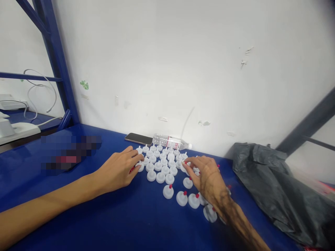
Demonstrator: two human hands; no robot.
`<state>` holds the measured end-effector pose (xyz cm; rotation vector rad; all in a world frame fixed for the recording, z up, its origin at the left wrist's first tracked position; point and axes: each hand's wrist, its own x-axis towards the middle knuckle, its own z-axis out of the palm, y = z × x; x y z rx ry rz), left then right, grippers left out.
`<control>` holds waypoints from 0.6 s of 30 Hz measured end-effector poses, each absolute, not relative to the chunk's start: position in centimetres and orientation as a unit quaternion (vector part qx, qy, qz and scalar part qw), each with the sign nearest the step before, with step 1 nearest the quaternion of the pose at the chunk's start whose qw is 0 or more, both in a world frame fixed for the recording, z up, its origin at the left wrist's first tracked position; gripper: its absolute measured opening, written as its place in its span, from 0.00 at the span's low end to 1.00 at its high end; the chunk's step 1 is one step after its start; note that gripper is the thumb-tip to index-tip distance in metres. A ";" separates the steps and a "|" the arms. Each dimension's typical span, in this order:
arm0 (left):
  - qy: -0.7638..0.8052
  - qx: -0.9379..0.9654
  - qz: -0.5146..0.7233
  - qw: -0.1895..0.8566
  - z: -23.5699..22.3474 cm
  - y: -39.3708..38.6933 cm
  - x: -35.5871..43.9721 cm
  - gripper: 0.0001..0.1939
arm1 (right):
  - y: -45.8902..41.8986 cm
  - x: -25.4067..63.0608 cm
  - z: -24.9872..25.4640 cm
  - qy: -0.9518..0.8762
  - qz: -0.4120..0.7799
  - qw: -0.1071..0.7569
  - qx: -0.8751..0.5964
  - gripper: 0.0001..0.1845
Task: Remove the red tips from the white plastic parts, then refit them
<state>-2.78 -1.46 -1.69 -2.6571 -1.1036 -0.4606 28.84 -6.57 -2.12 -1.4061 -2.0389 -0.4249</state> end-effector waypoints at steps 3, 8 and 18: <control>-0.390 -0.899 -0.157 0.123 -1.7 -1.5 -2.7 0.10 | -6.0 29.3 -2.9 -0.780 -0.148 0.298 -0.531 0.04; -0.403 -0.893 -0.148 0.133 -1.7 -1.5 -2.7 0.08 | -5.6 29.6 -3.8 -0.781 -0.155 0.265 -0.543 0.03; -0.377 -0.909 -0.112 0.140 -1.2 -1.8 -3.0 0.07 | -6.0 29.0 -3.7 -0.785 -0.142 0.267 -0.541 0.09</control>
